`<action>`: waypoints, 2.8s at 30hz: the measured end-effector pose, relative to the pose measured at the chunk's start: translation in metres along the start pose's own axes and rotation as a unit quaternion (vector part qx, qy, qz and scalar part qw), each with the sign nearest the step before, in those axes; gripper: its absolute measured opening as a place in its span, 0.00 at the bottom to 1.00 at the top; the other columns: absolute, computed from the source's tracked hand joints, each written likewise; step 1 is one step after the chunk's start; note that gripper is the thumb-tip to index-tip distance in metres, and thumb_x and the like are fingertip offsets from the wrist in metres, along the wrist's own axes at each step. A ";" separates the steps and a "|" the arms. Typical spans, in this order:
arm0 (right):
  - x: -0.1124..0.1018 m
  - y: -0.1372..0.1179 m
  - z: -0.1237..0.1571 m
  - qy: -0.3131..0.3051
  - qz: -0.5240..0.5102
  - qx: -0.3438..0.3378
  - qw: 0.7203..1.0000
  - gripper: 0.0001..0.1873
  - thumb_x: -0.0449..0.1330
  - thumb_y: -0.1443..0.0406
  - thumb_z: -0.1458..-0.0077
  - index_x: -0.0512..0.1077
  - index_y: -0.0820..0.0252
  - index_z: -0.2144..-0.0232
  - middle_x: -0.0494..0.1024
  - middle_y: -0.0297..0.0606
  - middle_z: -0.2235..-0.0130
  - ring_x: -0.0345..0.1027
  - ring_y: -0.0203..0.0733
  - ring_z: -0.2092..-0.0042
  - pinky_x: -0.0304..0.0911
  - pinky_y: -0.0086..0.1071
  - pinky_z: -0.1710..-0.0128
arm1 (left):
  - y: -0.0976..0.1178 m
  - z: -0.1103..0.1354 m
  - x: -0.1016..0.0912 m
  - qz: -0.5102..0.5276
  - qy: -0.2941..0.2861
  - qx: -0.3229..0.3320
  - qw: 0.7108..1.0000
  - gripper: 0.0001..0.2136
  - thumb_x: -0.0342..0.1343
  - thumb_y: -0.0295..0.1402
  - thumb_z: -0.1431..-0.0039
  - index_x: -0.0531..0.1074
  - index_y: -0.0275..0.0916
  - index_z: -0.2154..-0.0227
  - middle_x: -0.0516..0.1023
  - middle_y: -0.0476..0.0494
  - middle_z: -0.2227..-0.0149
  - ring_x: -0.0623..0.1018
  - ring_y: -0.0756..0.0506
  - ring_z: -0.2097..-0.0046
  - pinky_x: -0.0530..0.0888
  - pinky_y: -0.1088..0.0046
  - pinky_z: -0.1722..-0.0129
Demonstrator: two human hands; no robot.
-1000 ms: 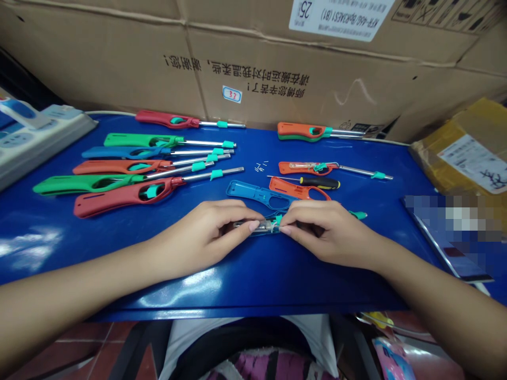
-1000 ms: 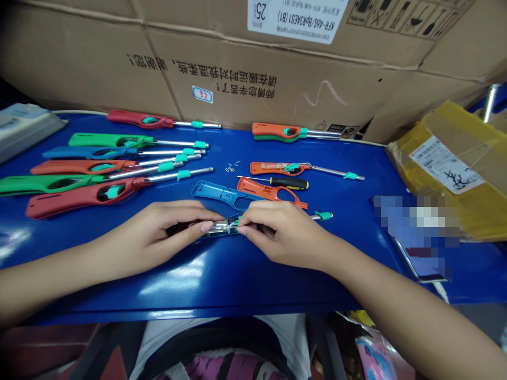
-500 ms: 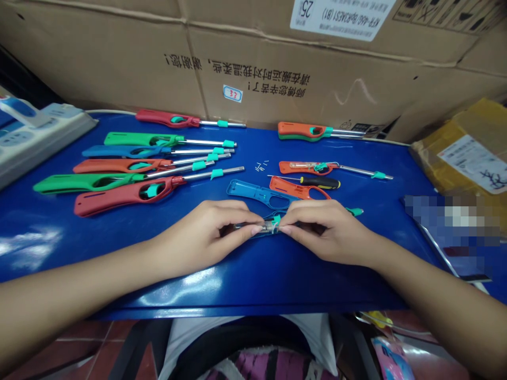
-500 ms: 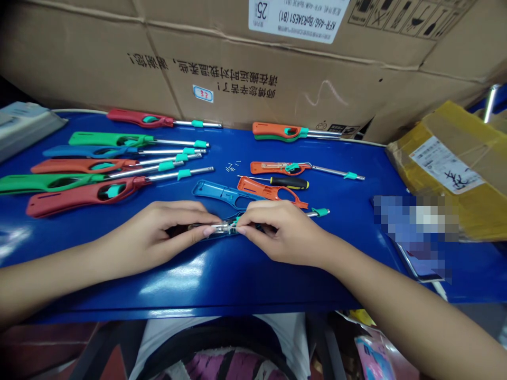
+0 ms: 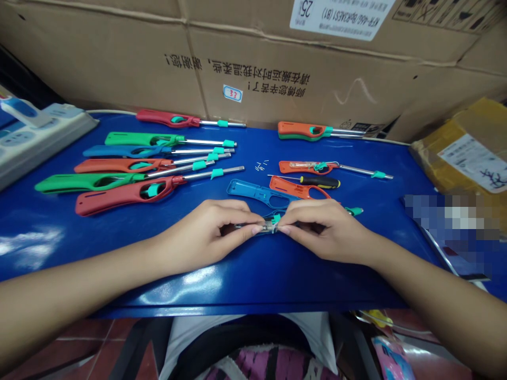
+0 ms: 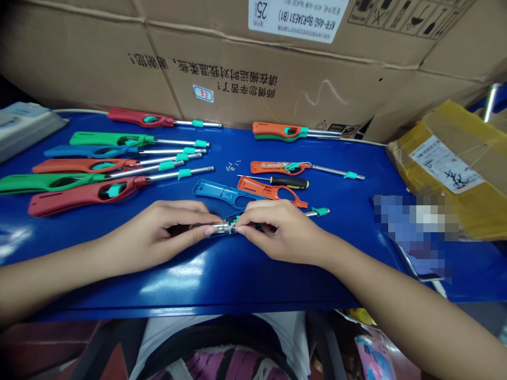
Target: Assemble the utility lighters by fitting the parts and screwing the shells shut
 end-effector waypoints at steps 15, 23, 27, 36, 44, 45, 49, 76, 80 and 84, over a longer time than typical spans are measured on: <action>0.000 -0.001 -0.002 0.020 0.009 -0.014 1.000 0.06 0.60 0.69 0.35 0.78 0.60 0.64 0.79 0.34 0.68 0.66 0.31 0.72 0.60 0.27 0.72 | 0.001 -0.001 0.001 -0.001 0.014 -0.008 1.000 0.12 0.55 0.33 0.29 0.81 0.40 0.51 0.82 0.44 0.59 0.81 0.49 0.60 0.76 0.74 0.61; 0.001 -0.002 -0.004 0.025 0.012 0.011 1.000 0.08 0.60 0.66 0.33 0.78 0.60 0.64 0.82 0.37 0.65 0.72 0.35 0.67 0.64 0.29 0.68 | 0.004 0.000 0.002 0.007 0.015 -0.015 1.000 0.11 0.56 0.33 0.30 0.81 0.41 0.51 0.82 0.45 0.59 0.80 0.49 0.61 0.76 0.74 0.61; 0.001 -0.003 -0.004 0.041 0.020 -0.009 0.999 0.06 0.62 0.67 0.35 0.77 0.59 0.65 0.80 0.34 0.67 0.67 0.32 0.70 0.60 0.27 0.71 | 0.004 0.000 0.003 0.003 0.014 -0.018 1.000 0.12 0.56 0.34 0.30 0.81 0.41 0.51 0.81 0.45 0.59 0.80 0.49 0.61 0.75 0.74 0.62; -0.004 -0.003 -0.003 0.036 0.020 -0.031 0.999 0.03 0.62 0.70 0.36 0.77 0.62 0.64 0.77 0.35 0.65 0.62 0.29 0.71 0.59 0.25 0.73 | -0.001 0.000 0.002 0.021 0.026 -0.026 0.999 0.11 0.56 0.34 0.30 0.81 0.42 0.52 0.81 0.46 0.59 0.80 0.49 0.61 0.75 0.75 0.62; 0.001 -0.001 -0.003 0.049 0.002 -0.050 0.998 0.05 0.61 0.71 0.36 0.78 0.63 0.63 0.77 0.37 0.65 0.65 0.31 0.69 0.61 0.26 0.70 | -0.004 -0.002 0.003 0.046 0.018 -0.033 0.998 0.11 0.57 0.34 0.31 0.82 0.41 0.52 0.81 0.46 0.60 0.80 0.49 0.62 0.75 0.75 0.61; 0.001 -0.001 -0.003 0.051 0.001 -0.050 0.997 0.05 0.61 0.71 0.36 0.78 0.63 0.63 0.77 0.37 0.65 0.65 0.31 0.69 0.61 0.26 0.70 | -0.004 -0.003 0.003 0.047 0.018 -0.031 0.998 0.11 0.57 0.34 0.31 0.82 0.41 0.52 0.82 0.46 0.60 0.80 0.49 0.61 0.75 0.74 0.61; 0.001 -0.001 -0.003 0.048 -0.006 -0.048 0.998 0.04 0.62 0.71 0.36 0.78 0.64 0.63 0.78 0.37 0.65 0.65 0.30 0.70 0.61 0.26 0.70 | -0.004 -0.003 0.002 0.050 0.015 -0.027 0.998 0.11 0.58 0.33 0.31 0.83 0.41 0.53 0.82 0.46 0.60 0.80 0.49 0.61 0.75 0.74 0.61; -0.003 -0.001 -0.006 0.057 0.005 -0.013 0.998 0.04 0.63 0.69 0.38 0.79 0.62 0.64 0.78 0.35 0.66 0.63 0.29 0.71 0.58 0.25 0.74 | 0.000 -0.002 0.003 0.048 0.025 -0.048 0.997 0.11 0.58 0.36 0.31 0.83 0.42 0.52 0.82 0.46 0.61 0.80 0.49 0.62 0.75 0.74 0.62; -0.004 0.000 -0.005 0.055 0.005 -0.029 0.998 0.05 0.62 0.71 0.37 0.78 0.61 0.65 0.79 0.35 0.66 0.67 0.31 0.69 0.60 0.26 0.73 | -0.002 -0.003 0.002 0.054 0.025 -0.053 0.997 0.11 0.58 0.36 0.31 0.83 0.42 0.53 0.82 0.46 0.61 0.80 0.49 0.63 0.75 0.74 0.63; -0.001 0.001 -0.004 0.040 -0.004 -0.030 0.999 0.05 0.61 0.69 0.35 0.78 0.60 0.64 0.80 0.37 0.65 0.72 0.35 0.64 0.64 0.29 0.69 | -0.001 -0.004 0.001 0.040 0.008 -0.040 0.998 0.11 0.58 0.35 0.32 0.83 0.42 0.54 0.82 0.45 0.61 0.80 0.49 0.63 0.75 0.74 0.63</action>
Point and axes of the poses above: each hand's wrist, its own z-axis away from the middle knuckle, its own x-axis out of the palm, y = z × x, the point moved 2 cm from there along -z, towards the middle knuckle
